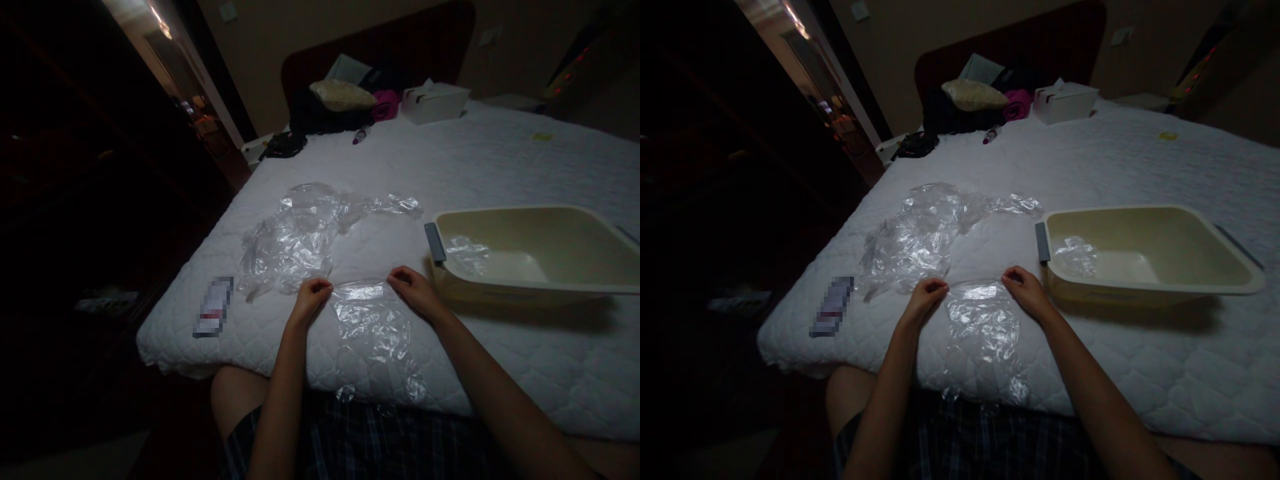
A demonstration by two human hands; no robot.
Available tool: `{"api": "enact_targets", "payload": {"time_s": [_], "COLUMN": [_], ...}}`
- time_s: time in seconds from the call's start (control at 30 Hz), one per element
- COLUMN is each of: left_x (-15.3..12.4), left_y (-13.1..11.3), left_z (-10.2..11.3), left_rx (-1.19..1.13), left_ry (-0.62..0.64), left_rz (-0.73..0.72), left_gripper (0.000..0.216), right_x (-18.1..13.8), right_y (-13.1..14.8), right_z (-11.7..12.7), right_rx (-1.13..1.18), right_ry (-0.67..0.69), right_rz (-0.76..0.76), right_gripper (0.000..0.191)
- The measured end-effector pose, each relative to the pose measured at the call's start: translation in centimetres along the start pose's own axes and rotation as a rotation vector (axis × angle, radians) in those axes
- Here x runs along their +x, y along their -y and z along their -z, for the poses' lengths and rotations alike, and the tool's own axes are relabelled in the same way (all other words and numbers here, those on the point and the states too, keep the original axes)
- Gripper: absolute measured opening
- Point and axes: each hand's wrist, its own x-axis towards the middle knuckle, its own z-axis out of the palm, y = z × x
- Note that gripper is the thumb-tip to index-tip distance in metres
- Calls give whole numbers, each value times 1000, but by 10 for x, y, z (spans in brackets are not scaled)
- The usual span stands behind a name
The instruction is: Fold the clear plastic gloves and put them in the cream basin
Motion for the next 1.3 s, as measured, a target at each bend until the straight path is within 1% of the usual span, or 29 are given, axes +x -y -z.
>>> {"api": "enact_targets", "payload": {"time_s": [0.17, 0.27, 0.33, 0.4, 0.6, 0.83, 1.03, 1.3], "left_x": [0, -1, -1, -2, -4, -4, -7, -8], "left_y": [2, 3, 3, 3, 2, 1, 0, 1], "left_z": [2, 3, 2, 1, -1, -1, 1, 3], "left_rx": [22, 38, 41, 26, -41, -22, -57, 29], "left_ry": [1, -16, -23, -25, -25, -34, 0, -25], "left_rz": [-35, -36, -37, -40, -32, -29, -32, -103], "left_gripper": [25, 25, 25, 25, 25, 24, 24, 19], "right_x": [-2, -3, -4, -5, -7, -5, -5, -5], "right_y": [5, 6, 6, 7, 9, 5, 7, 6], "right_z": [2, 4, 5, 6, 6, 6, 5, 6], "right_rx": [-15, 26, 64, 71, -44, -156, -154, -127], "right_ry": [3, 19, 33, 36, 45, 48, 37, 28], "right_rz": [-6, -65, -95, -105, -64, 44, 79, 75], "right_gripper": [33, 40, 41, 40, 36, 26, 24, 18]}}
